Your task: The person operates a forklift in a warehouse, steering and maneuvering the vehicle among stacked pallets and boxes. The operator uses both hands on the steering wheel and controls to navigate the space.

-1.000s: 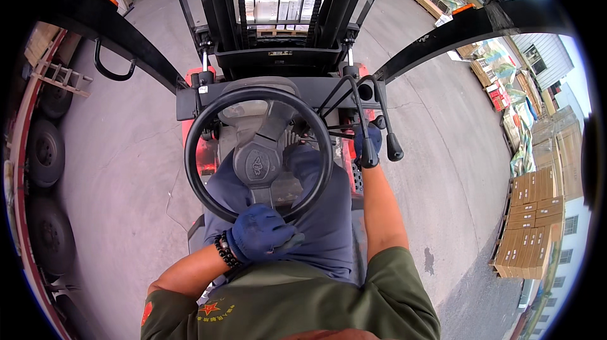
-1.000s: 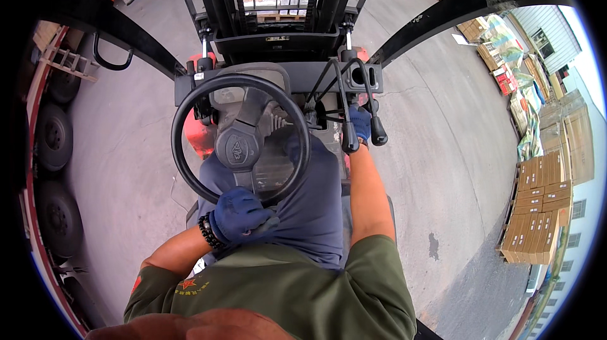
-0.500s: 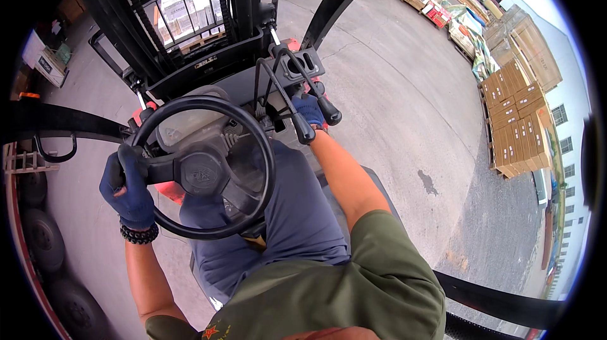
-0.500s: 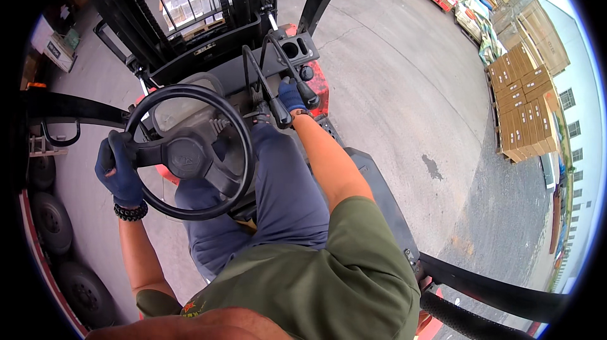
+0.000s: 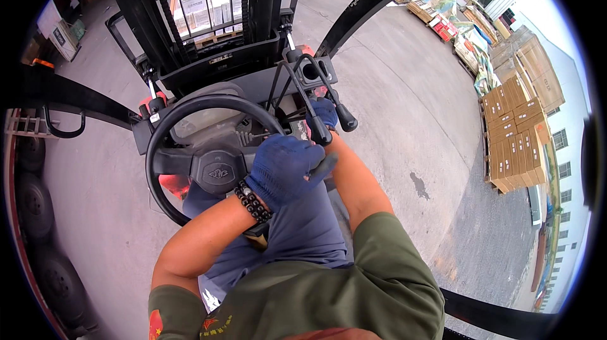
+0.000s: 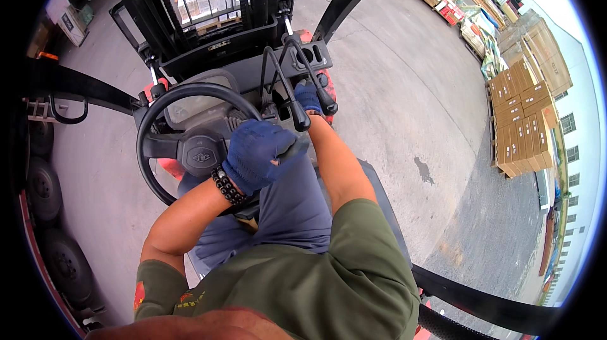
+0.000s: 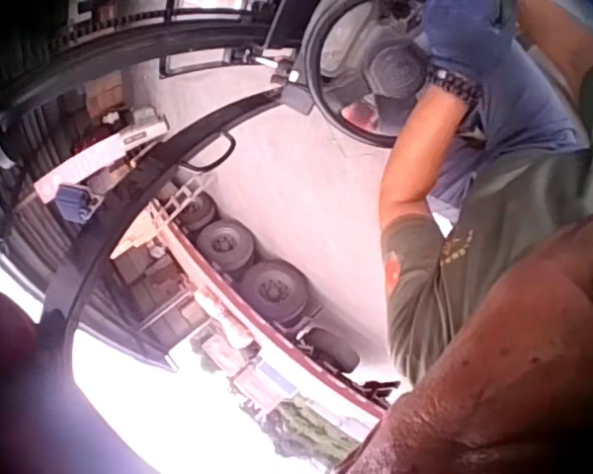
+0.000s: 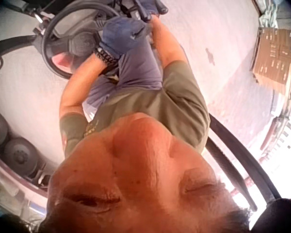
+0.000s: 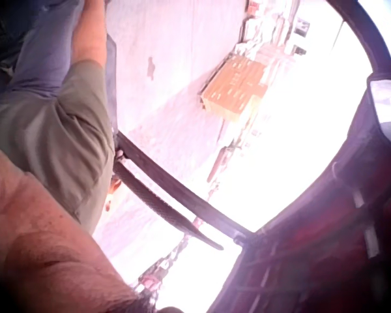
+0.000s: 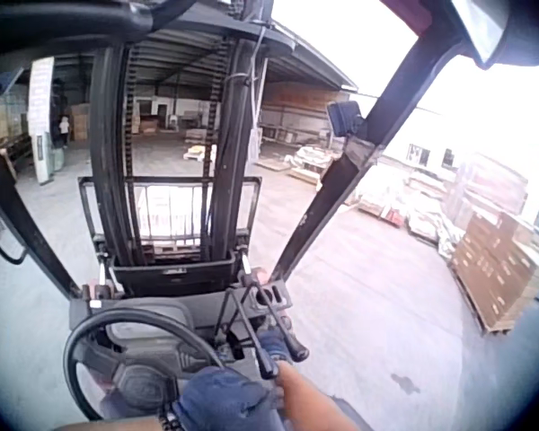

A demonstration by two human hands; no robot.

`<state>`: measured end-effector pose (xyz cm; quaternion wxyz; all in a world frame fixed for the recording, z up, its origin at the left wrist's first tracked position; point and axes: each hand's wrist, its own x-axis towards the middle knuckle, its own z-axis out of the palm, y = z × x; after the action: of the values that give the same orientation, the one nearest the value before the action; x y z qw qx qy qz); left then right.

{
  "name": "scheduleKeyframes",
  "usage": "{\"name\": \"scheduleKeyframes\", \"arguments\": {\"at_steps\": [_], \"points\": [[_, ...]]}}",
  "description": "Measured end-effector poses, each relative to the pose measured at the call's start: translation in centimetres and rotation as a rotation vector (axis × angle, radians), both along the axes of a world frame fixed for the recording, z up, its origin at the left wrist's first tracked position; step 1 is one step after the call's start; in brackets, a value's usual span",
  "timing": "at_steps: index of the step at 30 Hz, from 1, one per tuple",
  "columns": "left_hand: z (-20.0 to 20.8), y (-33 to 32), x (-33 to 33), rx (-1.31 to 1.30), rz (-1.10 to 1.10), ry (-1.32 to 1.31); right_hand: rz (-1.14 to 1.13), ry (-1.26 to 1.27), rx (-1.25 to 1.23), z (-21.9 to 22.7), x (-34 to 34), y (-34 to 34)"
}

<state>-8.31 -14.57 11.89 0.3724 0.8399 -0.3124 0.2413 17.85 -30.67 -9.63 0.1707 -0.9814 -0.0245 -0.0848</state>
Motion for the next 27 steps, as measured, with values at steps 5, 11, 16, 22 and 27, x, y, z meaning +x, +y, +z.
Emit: {"name": "scheduleKeyframes", "arguments": {"at_steps": [5,11,16,22,27], "points": [[-2.7,2.2,-8.6,0.078,-0.154,0.052,-0.088,0.020,0.024,-0.5,1.8,-2.2],[-3.5,10.5,-14.8,0.068,0.052,0.101,-0.127,0.141,0.029,0.5,2.5,-1.7],[-4.8,17.2,-16.9,-0.061,0.404,0.071,0.321,-0.406,-0.589,1.5,-1.6,-1.8],[-4.0,24.4,-13.2,-0.462,0.629,0.301,0.133,-0.141,-0.198,1.9,-0.7,0.8],[-1.7,27.5,-3.4,-0.561,0.663,0.274,0.056,-0.107,-0.169,1.2,-2.3,1.6]]}}
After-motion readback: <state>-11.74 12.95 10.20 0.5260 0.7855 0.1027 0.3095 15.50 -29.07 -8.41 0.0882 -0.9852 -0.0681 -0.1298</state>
